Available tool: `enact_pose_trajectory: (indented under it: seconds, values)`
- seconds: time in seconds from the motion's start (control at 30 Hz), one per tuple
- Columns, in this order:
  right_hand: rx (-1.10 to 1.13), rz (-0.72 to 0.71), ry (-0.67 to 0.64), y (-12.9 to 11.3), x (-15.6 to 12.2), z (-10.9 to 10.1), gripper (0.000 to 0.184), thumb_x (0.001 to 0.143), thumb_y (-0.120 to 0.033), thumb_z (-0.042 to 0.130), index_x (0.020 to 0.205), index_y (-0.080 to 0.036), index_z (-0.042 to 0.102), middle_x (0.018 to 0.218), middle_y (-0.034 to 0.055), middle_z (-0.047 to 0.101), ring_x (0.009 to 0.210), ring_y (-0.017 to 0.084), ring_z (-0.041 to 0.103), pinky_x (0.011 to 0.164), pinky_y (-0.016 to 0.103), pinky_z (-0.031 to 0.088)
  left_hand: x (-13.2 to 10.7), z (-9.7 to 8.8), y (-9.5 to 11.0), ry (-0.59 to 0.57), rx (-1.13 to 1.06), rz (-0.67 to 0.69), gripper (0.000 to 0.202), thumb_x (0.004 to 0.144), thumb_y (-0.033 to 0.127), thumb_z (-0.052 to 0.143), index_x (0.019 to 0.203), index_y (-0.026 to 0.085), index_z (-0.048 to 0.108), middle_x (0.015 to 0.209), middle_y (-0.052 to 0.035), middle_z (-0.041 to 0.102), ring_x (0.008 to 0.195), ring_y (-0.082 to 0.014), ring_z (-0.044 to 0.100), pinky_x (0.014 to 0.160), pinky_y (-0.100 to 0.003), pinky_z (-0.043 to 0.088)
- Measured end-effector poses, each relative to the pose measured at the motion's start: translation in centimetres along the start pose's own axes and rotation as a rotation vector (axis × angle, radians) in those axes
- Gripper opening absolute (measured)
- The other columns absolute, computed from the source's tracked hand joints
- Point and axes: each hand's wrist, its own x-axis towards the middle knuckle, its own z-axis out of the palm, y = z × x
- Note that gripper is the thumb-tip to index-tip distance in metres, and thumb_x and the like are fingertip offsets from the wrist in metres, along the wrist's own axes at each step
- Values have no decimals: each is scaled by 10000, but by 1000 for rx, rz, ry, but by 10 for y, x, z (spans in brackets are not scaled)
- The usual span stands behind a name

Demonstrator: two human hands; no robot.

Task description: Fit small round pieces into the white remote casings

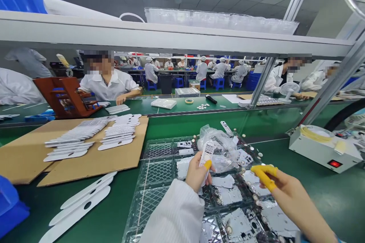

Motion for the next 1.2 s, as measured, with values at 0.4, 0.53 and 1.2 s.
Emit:
enact_pose_trajectory:
  seconds: [0.4,0.53,1.2]
  values:
    - [-291,91,53,82,-45,-72,222,778,-299,511,917,-194,648,955,74,665,879,228,604,806,338,469,5,4,11,-29,156,-3,238,751,404,567,766,201,444,613,73,504,322,-39,409,324,-168,290]
    - [-428,-57,-162,48,-48,-57,199,748,-168,529,911,-235,622,1005,50,621,956,225,535,846,368,426,2,5,13,-34,82,-21,198,798,395,513,796,208,447,635,73,495,337,-35,405,344,-177,299]
    - [810,391,657,169,0,-142,135,695,-245,642,822,-209,616,914,42,620,754,177,639,702,270,564,-2,1,9,126,19,-37,355,744,545,504,715,194,455,440,60,521,235,-61,385,259,-149,231]
